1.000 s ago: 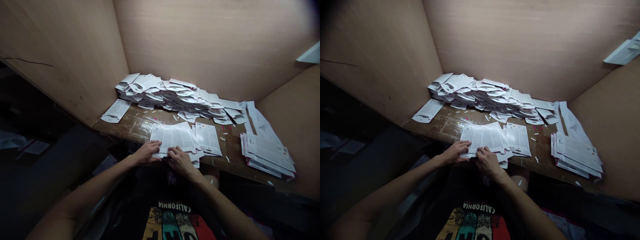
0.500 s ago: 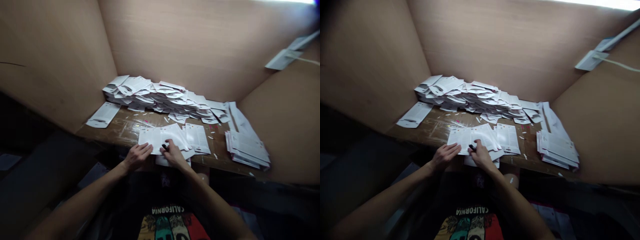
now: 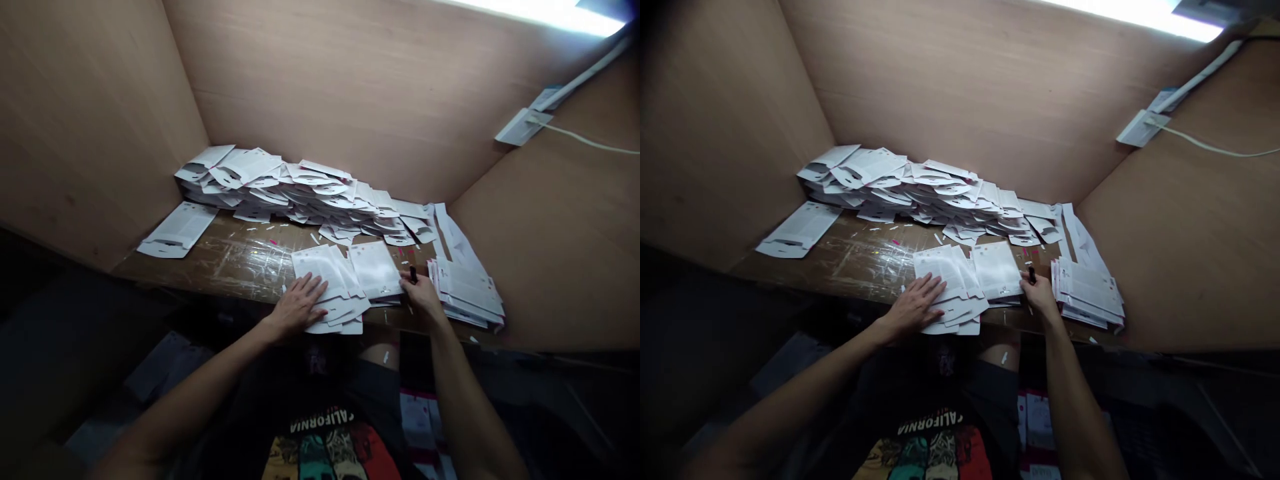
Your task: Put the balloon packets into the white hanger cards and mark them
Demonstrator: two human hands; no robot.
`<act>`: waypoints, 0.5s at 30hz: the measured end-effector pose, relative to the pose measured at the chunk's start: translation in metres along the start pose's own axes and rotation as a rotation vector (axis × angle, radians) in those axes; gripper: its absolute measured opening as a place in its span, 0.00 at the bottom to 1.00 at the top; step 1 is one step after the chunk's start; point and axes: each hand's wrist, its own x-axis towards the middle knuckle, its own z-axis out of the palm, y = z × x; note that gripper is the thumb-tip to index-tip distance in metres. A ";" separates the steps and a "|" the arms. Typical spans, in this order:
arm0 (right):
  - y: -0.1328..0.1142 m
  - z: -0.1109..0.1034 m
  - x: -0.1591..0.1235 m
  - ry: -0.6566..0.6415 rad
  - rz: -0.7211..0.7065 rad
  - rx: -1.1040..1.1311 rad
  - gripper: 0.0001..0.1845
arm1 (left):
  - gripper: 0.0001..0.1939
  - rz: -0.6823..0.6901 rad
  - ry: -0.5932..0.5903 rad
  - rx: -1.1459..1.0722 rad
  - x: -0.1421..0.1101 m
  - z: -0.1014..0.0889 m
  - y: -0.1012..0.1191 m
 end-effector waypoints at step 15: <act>-0.077 0.149 -0.102 -0.745 0.040 0.243 0.19 | 0.32 -0.114 -0.018 -0.002 -0.055 -0.024 -0.040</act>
